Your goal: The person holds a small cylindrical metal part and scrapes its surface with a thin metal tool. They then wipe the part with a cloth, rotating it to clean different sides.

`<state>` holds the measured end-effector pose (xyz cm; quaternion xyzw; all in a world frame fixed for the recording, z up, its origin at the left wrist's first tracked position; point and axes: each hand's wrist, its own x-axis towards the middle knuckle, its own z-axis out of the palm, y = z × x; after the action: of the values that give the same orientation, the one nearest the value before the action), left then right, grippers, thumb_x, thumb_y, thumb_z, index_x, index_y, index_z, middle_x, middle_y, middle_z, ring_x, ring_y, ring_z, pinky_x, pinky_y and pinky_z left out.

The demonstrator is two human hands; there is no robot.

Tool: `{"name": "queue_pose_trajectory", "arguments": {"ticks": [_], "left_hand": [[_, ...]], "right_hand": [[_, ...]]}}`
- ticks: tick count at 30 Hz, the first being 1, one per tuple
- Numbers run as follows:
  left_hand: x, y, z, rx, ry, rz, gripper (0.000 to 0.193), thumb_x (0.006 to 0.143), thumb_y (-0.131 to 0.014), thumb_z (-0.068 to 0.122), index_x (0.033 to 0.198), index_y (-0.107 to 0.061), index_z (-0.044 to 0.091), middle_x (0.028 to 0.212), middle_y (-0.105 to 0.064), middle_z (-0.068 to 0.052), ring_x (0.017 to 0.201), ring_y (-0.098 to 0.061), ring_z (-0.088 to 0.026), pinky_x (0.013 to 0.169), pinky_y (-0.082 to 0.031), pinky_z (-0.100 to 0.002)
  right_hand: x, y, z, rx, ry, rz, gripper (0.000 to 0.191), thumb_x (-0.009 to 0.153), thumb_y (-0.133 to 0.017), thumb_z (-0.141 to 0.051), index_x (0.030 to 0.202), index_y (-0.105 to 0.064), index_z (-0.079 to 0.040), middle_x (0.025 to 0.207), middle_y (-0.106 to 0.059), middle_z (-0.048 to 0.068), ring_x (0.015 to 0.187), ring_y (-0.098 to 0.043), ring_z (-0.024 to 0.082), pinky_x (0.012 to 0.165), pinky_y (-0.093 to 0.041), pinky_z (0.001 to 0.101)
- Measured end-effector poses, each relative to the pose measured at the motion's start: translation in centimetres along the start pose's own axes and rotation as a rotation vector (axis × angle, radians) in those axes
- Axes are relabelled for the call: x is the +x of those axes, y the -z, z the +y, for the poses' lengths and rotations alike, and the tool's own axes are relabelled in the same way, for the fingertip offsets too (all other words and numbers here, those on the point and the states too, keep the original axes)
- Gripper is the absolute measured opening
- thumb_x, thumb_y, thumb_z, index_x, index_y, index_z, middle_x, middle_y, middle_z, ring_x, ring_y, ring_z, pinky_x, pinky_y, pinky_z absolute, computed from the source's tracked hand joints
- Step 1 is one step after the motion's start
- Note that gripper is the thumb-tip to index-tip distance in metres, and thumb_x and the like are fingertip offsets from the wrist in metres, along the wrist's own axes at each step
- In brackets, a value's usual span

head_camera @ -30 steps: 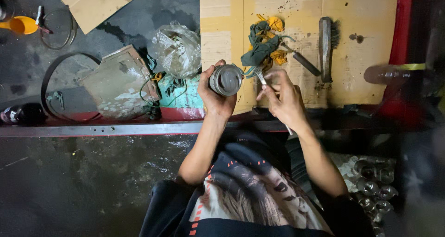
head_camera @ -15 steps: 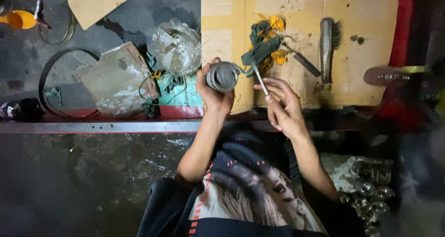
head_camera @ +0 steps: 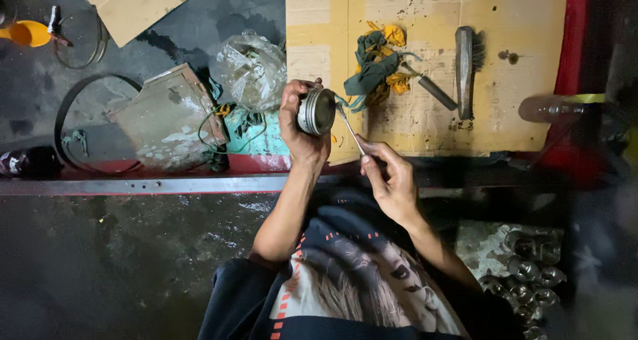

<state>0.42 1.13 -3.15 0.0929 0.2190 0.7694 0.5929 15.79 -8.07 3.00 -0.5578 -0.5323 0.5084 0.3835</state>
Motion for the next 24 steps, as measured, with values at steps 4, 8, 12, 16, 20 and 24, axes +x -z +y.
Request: {"name": "queue_pose_trajectory", "arguments": {"ticks": [4, 8, 12, 16, 20, 24], "left_hand": [[-0.1, -0.3, 0.2, 0.107, -0.074, -0.031, 0.023, 0.102, -0.057, 0.025, 0.103, -0.057, 0.002, 0.104, -0.054, -0.009, 0.112, -0.058, -0.025, 0.114, -0.045, -0.041], [-0.2, -0.3, 0.5, 0.200, -0.078, -0.061, 0.024, 0.099, -0.056, 0.026, 0.100, -0.057, 0.002, 0.102, -0.054, -0.009, 0.117, -0.057, -0.025, 0.110, -0.046, -0.039], [-0.2, 0.0, 0.5, 0.257, -0.087, -0.132, 0.028, 0.100, -0.057, 0.028, 0.100, -0.059, 0.000, 0.102, -0.054, -0.011, 0.109, -0.057, -0.025, 0.110, -0.047, -0.039], [-0.1, 0.0, 0.2, 0.092, 0.029, -0.022, 0.028, 0.098, -0.057, 0.030, 0.099, -0.057, 0.002, 0.101, -0.055, -0.010, 0.113, -0.059, -0.024, 0.109, -0.047, -0.041], [0.1, 0.4, 0.5, -0.088, 0.168, 0.138, 0.027, 0.094, -0.057, 0.030, 0.101, -0.057, 0.004, 0.099, -0.058, -0.008, 0.104, -0.062, -0.025, 0.111, -0.044, -0.043], [0.4, 0.7, 0.9, 0.011, 0.056, -0.032, 0.029, 0.100, -0.059, 0.032, 0.101, -0.055, 0.004, 0.099, -0.057, -0.010, 0.099, -0.060, -0.025, 0.128, -0.037, -0.044]], "right_hand": [[-0.2, 0.3, -0.5, -0.012, -0.028, -0.045, 0.032, 0.106, -0.057, -0.007, 0.137, -0.063, 0.001, 0.087, -0.058, -0.002, 0.078, -0.050, 0.004, 0.070, -0.045, 0.0198], [-0.1, 1.1, -1.1, 0.048, -0.193, -0.106, 0.032, 0.103, -0.057, -0.009, 0.133, -0.063, -0.001, 0.081, -0.057, -0.002, 0.067, -0.045, 0.004, 0.057, -0.039, 0.0196], [0.2, 1.5, -0.7, 0.138, -0.284, -0.139, 0.033, 0.102, -0.058, -0.010, 0.134, -0.063, -0.003, 0.079, -0.055, -0.001, 0.061, -0.041, 0.003, 0.051, -0.034, 0.0192], [0.4, 0.6, 0.5, 0.013, -0.006, -0.093, 0.026, 0.105, -0.058, -0.005, 0.131, -0.063, 0.001, 0.098, -0.068, 0.004, 0.084, -0.053, 0.005, 0.071, -0.045, 0.0212], [0.2, -0.3, 1.3, -0.170, 0.045, -0.038, 0.024, 0.103, -0.060, -0.004, 0.126, -0.064, 0.003, 0.105, -0.073, 0.007, 0.096, -0.064, 0.010, 0.079, -0.052, 0.0252], [0.3, 0.2, 1.2, -0.026, 0.009, -0.096, 0.022, 0.105, -0.059, -0.004, 0.125, -0.063, 0.003, 0.106, -0.073, 0.006, 0.097, -0.064, 0.009, 0.084, -0.052, 0.0245]]}}
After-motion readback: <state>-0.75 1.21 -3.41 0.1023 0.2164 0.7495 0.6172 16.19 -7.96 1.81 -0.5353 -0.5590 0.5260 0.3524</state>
